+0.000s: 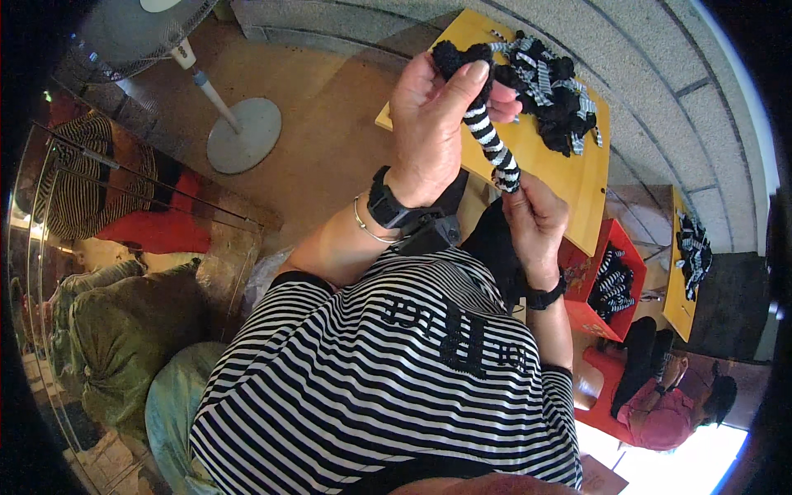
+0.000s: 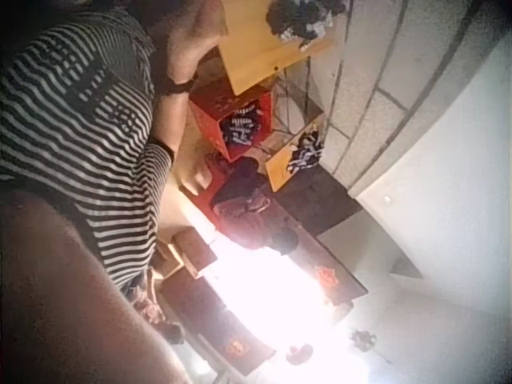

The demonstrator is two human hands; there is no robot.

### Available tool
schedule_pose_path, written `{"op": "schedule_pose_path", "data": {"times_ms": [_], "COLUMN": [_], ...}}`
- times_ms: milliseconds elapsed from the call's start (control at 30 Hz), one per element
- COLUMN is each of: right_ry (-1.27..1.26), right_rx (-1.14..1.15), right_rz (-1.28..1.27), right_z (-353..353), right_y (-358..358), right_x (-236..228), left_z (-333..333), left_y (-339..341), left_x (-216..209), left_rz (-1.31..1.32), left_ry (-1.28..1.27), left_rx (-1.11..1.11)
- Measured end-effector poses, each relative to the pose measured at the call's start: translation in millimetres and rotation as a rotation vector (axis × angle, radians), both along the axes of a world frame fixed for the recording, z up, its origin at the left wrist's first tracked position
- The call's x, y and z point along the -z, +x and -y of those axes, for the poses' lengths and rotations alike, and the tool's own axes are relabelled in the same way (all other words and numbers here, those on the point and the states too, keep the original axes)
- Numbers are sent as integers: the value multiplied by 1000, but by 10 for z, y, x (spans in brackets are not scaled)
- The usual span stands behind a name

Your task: Preparing and loading striped socks or sleeves onto a thin rod for processing.

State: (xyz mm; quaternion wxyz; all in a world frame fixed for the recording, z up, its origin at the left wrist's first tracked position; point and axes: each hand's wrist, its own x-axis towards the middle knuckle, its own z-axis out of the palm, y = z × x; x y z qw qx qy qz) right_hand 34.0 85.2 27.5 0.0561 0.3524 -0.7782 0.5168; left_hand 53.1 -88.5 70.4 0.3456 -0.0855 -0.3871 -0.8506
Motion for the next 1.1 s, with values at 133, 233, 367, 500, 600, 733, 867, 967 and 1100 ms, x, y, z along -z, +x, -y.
{"op": "schedule_pose_path", "data": {"times_ms": [133,233,367,500,600,733,867,967,1100], "right_ry": [-220,-308,-233,-186,-176,-174,-254,-275,-266], "right_rx": [-189,-378,-266,-157,-184,-210,-270,-268,-233], "right_rz": [608,779,715,385,566,605,730,781,589], "right_z": [3,50,92,103,89,69,80,102,123], "right_y": [-32,-27,59,-7,-29,-7,-4,56,100], "right_x": [106,137,74,93,7,61,157,181,268], "left_z": [-67,-112,-137,-35,-8,5,60,98,74], "left_y": [2,30,55,0,-16,23,19,-21,-56], "left_x": [2,-22,6,55,49,-34,-17,-20,-30], "left_rz": [-10,27,72,44,-25,-105,-10,44,-2], "left_ry": [22,-88,-235,-173,-83,41,31,48,88], "left_rx": [-6,-64,-75,-7,5,112,57,16,-154]}}
